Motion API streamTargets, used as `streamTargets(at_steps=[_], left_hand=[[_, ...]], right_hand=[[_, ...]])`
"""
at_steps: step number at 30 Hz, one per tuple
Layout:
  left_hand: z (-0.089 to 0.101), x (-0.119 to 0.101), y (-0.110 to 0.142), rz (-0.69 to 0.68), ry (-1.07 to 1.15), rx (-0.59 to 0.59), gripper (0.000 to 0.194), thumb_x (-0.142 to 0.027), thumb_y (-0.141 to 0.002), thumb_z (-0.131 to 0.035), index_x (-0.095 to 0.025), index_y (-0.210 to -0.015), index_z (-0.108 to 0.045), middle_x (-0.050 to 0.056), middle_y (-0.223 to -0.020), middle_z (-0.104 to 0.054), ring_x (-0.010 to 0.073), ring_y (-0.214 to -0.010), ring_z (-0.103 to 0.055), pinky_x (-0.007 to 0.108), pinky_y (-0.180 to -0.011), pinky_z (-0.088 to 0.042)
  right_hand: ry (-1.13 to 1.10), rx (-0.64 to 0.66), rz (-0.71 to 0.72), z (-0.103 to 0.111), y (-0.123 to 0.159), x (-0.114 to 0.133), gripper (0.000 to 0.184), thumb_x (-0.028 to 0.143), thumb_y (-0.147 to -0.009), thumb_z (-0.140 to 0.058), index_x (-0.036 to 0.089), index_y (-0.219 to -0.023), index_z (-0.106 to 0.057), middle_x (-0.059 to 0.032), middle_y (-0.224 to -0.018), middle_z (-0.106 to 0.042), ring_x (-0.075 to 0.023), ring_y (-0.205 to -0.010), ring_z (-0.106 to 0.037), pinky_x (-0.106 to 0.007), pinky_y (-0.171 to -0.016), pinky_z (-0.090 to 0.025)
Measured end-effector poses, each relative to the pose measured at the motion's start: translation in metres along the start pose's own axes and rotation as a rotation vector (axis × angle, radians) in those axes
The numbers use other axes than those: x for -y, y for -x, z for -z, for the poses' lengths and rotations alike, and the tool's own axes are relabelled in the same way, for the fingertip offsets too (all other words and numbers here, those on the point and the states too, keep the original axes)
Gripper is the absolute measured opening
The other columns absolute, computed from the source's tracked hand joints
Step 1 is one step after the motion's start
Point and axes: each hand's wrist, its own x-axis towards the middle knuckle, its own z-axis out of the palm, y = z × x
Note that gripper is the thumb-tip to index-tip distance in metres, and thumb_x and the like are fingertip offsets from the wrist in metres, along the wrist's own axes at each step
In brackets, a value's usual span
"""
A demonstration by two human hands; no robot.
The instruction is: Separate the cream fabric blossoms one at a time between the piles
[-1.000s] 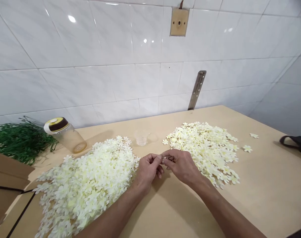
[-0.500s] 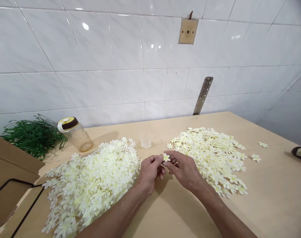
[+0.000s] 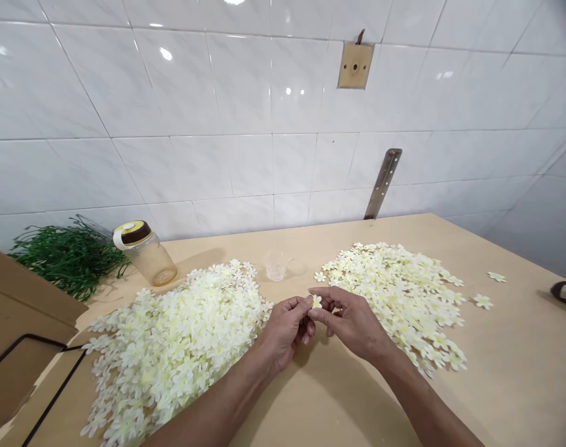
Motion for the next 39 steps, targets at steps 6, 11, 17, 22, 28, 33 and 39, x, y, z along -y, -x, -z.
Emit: streamTargets(at_steps=[6,11,17,22,28,33,39], left_hand=[[-0.004,-0.002,0.004,-0.040,-0.047,-0.068,0.031,-0.040,-0.072,-0.073,-0.014,-0.064,-0.057,-0.003,-0.050,-0.053,0.0030,-0.037,-0.036,0.018,-0.038,-0.024],[-0.006,-0.001,0.004,-0.064,-0.016,-0.080,0.028,-0.036,-0.071,-0.073,-0.013,-0.064,-0.060,0.000,-0.056,-0.058,0.0039,-0.041,-0.041,0.018,-0.039,-0.026],[-0.004,0.002,0.001,-0.077,0.100,-0.034,0.029,-0.038,-0.073,-0.073,-0.013,-0.067,-0.060,-0.001,-0.051,-0.056,0.0049,-0.042,-0.043,0.017,-0.042,-0.031],[0.002,-0.004,-0.002,-0.093,0.095,-0.056,0.037,-0.047,-0.072,-0.074,-0.013,-0.070,-0.059,-0.002,-0.053,-0.056,0.0040,-0.041,-0.042,0.017,-0.043,-0.030],[0.000,-0.009,0.002,-0.082,0.032,-0.019,0.040,-0.051,-0.073,-0.072,-0.013,-0.075,-0.060,-0.001,-0.055,-0.058,0.0040,-0.041,-0.043,0.017,-0.042,-0.029],[-0.003,-0.005,0.003,-0.147,-0.034,-0.090,0.036,-0.049,-0.075,-0.070,-0.014,-0.075,-0.059,-0.002,-0.052,-0.056,0.0052,-0.039,-0.043,0.017,-0.039,-0.030],[-0.009,0.006,0.004,-0.293,-0.213,-0.225,0.033,-0.046,-0.079,-0.066,-0.016,-0.071,-0.056,-0.002,-0.047,-0.055,0.0085,-0.035,-0.044,0.021,-0.035,-0.037]], right_hand=[[0.008,-0.014,-0.071,0.000,-0.001,0.005,0.032,0.047,-0.084,-0.061,0.020,-0.099,-0.073,-0.0032,-0.077,-0.070,-0.0129,-0.047,-0.060,-0.025,-0.048,-0.051],[0.050,-0.127,-0.037,-0.007,0.000,0.008,0.029,0.045,-0.085,-0.060,0.023,-0.091,-0.076,-0.0026,-0.071,-0.068,-0.0129,-0.048,-0.059,-0.024,-0.049,-0.050],[-0.056,-0.113,-0.118,-0.012,-0.002,0.001,0.034,0.048,-0.077,-0.069,0.021,-0.098,-0.074,-0.0044,-0.073,-0.068,-0.0177,-0.062,-0.063,-0.027,-0.052,-0.055],[-0.460,0.064,-0.169,-0.004,-0.003,0.002,0.051,0.045,-0.077,-0.072,0.016,-0.118,-0.064,-0.0037,-0.080,-0.065,-0.0148,-0.064,-0.061,-0.029,-0.055,-0.055],[-0.565,0.065,-0.223,0.000,-0.006,0.003,0.041,0.045,-0.071,-0.078,0.015,-0.097,-0.069,0.0002,-0.066,-0.062,-0.0116,-0.056,-0.057,-0.027,-0.054,-0.050],[-0.507,0.076,-0.190,-0.005,-0.004,0.009,0.039,0.047,-0.073,-0.075,0.015,-0.095,-0.070,-0.0024,-0.069,-0.067,-0.0136,-0.061,-0.061,-0.028,-0.060,-0.051],[-0.375,-0.084,-0.177,-0.014,-0.002,0.013,0.038,0.052,-0.070,-0.075,0.015,-0.073,-0.067,-0.0015,-0.058,-0.063,-0.0153,-0.056,-0.061,-0.029,-0.057,-0.053]])
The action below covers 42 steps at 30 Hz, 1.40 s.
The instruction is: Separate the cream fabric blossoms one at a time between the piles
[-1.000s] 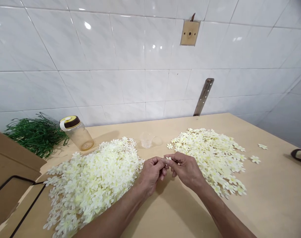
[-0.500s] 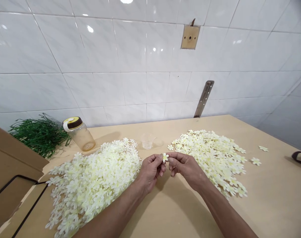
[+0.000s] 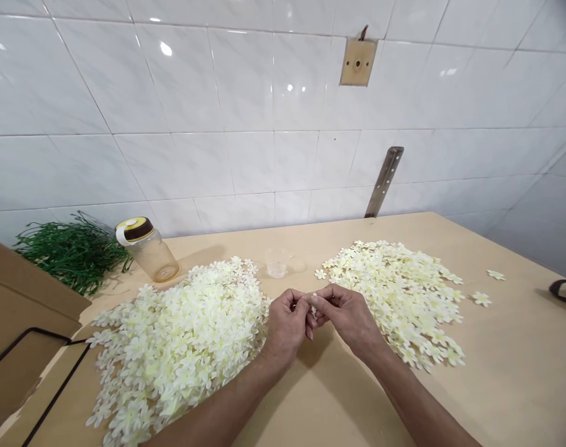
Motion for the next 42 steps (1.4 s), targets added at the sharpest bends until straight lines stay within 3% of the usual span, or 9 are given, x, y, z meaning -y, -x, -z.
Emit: streamTargets(at_steps=[3,6,10,17,22,28,34,39,42], left_hand=[[-0.001,-0.003,0.001,0.008,0.044,0.019,0.033,-0.047,-0.080,-0.066,-0.014,-0.075,-0.059,-0.001,-0.051,-0.056,0.0092,-0.038,-0.048,0.022,-0.038,-0.040],[0.001,-0.008,0.001,0.100,0.196,0.091,0.036,-0.047,-0.076,-0.071,-0.014,-0.083,-0.060,0.001,-0.067,-0.062,0.0092,-0.049,-0.055,0.021,-0.044,-0.042],[0.005,-0.009,-0.002,0.215,0.311,0.221,0.038,-0.048,-0.077,-0.070,-0.012,-0.077,-0.060,0.002,-0.072,-0.060,0.0070,-0.051,-0.054,0.018,-0.043,-0.039],[0.010,-0.008,-0.010,0.266,0.446,0.202,0.031,-0.039,-0.074,-0.076,-0.012,-0.078,-0.061,-0.001,-0.067,-0.057,0.0050,-0.049,-0.050,0.016,-0.041,-0.035],[0.010,-0.007,-0.009,0.338,0.422,0.194,0.033,-0.039,-0.072,-0.077,-0.011,-0.072,-0.059,-0.001,-0.061,-0.057,0.0036,-0.043,-0.044,0.016,-0.037,-0.029],[0.004,-0.006,-0.003,0.299,0.332,0.199,0.032,-0.038,-0.071,-0.077,-0.012,-0.066,-0.059,-0.002,-0.051,-0.053,0.0031,-0.039,-0.039,0.016,-0.038,-0.028],[0.001,-0.008,0.000,0.114,0.151,0.129,0.031,-0.040,-0.076,-0.072,-0.011,-0.071,-0.063,0.001,-0.055,-0.058,0.0071,-0.043,-0.046,0.019,-0.041,-0.036],[0.003,-0.003,-0.003,0.074,0.180,0.144,0.030,-0.040,-0.080,-0.069,-0.011,-0.074,-0.062,0.000,-0.054,-0.058,0.0077,-0.044,-0.049,0.019,-0.045,-0.038],[0.008,-0.002,-0.007,0.120,0.252,0.186,0.029,-0.040,-0.081,-0.068,-0.012,-0.078,-0.062,0.000,-0.057,-0.059,0.0058,-0.044,-0.048,0.018,-0.045,-0.037]], right_hand=[[0.055,-0.055,0.063,0.000,0.000,-0.001,0.038,0.054,-0.074,-0.071,0.016,-0.075,-0.068,-0.0019,-0.059,-0.063,-0.0156,-0.056,-0.061,-0.029,-0.056,-0.053],[0.065,-0.088,0.090,0.003,-0.001,-0.002,0.037,0.053,-0.078,-0.068,0.017,-0.084,-0.070,-0.0019,-0.066,-0.065,-0.0142,-0.054,-0.060,-0.029,-0.056,-0.053],[0.050,-0.123,0.116,0.005,-0.002,-0.003,0.034,0.048,-0.076,-0.071,0.018,-0.092,-0.072,-0.0008,-0.069,-0.064,-0.0104,-0.049,-0.054,-0.025,-0.047,-0.050],[-0.011,0.095,0.115,0.011,-0.003,0.000,0.028,0.040,-0.081,-0.069,0.019,-0.099,-0.072,-0.0046,-0.088,-0.067,-0.0107,-0.057,-0.056,-0.025,-0.048,-0.051],[-0.065,0.204,0.047,0.017,-0.005,-0.004,0.037,0.040,-0.083,-0.067,0.019,-0.113,-0.066,-0.0021,-0.076,-0.064,-0.0115,-0.054,-0.056,-0.026,-0.047,-0.050],[0.017,0.175,0.002,0.019,-0.004,-0.008,0.034,0.046,-0.079,-0.070,0.017,-0.099,-0.070,-0.0030,-0.069,-0.065,-0.0155,-0.057,-0.060,-0.026,-0.045,-0.048],[0.065,0.026,-0.007,0.011,-0.003,-0.002,0.030,0.046,-0.075,-0.072,0.016,-0.080,-0.072,-0.0036,-0.069,-0.065,-0.0136,-0.054,-0.057,-0.026,-0.047,-0.049],[0.211,-0.137,0.087,0.001,0.000,-0.004,0.027,0.044,-0.079,-0.069,0.018,-0.084,-0.074,-0.0062,-0.081,-0.066,-0.0151,-0.058,-0.060,-0.029,-0.051,-0.054],[0.075,-0.005,0.093,0.002,0.000,-0.004,0.033,0.046,-0.081,-0.066,0.019,-0.099,-0.072,-0.0061,-0.083,-0.065,-0.0175,-0.066,-0.062,-0.030,-0.054,-0.055]])
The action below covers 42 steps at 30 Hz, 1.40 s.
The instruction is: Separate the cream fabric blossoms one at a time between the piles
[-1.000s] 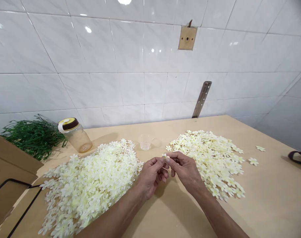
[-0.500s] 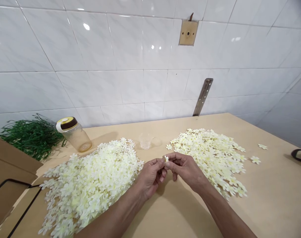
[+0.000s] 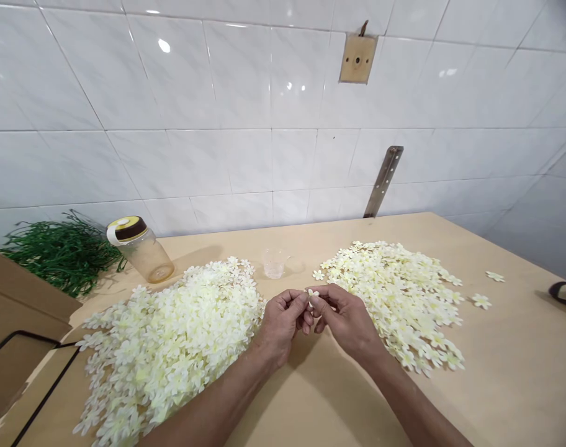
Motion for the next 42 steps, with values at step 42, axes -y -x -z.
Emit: streamTargets(at_steps=[42], left_hand=[[0.001,-0.004,0.000,-0.069,-0.198,-0.044,0.032,-0.040,-0.074,-0.074,-0.012,-0.084,-0.062,0.001,-0.056,-0.061,0.0108,-0.045,-0.054,0.022,-0.042,-0.044]], right_hand=[[-0.381,0.124,-0.230,0.020,-0.008,-0.002,0.031,0.039,-0.071,-0.080,0.017,-0.091,-0.072,-0.0026,-0.078,-0.067,-0.0128,-0.068,-0.062,-0.029,-0.068,-0.054]])
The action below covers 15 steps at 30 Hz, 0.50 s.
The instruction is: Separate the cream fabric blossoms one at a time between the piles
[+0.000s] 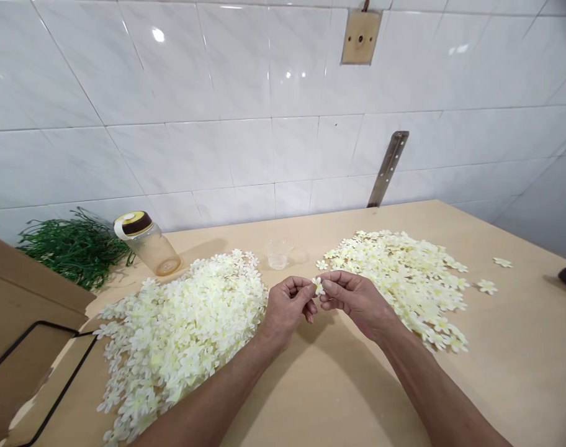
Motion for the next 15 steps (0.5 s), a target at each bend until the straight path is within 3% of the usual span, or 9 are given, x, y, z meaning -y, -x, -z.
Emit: streamTargets(at_steps=[8,15], left_hand=[[-0.0001,0.0053,-0.0004,0.001,-0.091,0.006,0.026,-0.036,-0.074,-0.072,-0.013,-0.079,-0.062,0.001,-0.054,-0.061,0.0099,-0.042,-0.053,0.022,-0.042,-0.046],[-0.0006,0.0097,0.0019,-0.081,-0.242,-0.058,0.021,-0.035,-0.077,-0.067,-0.014,-0.076,-0.062,-0.001,-0.051,-0.058,0.0082,-0.036,-0.050,0.019,-0.037,-0.042]], right_hand=[[0.113,0.072,-0.059,-0.0003,0.0016,0.0041,0.036,0.040,-0.066,-0.082,0.015,-0.088,-0.071,-0.0029,-0.073,-0.068,-0.0128,-0.064,-0.061,-0.028,-0.065,-0.052],[0.234,-0.083,-0.005,-0.0072,0.0005,-0.0022,0.038,0.047,-0.058,-0.084,0.015,-0.073,-0.069,-0.0028,-0.065,-0.067,-0.0168,-0.063,-0.063,-0.032,-0.063,-0.055]])
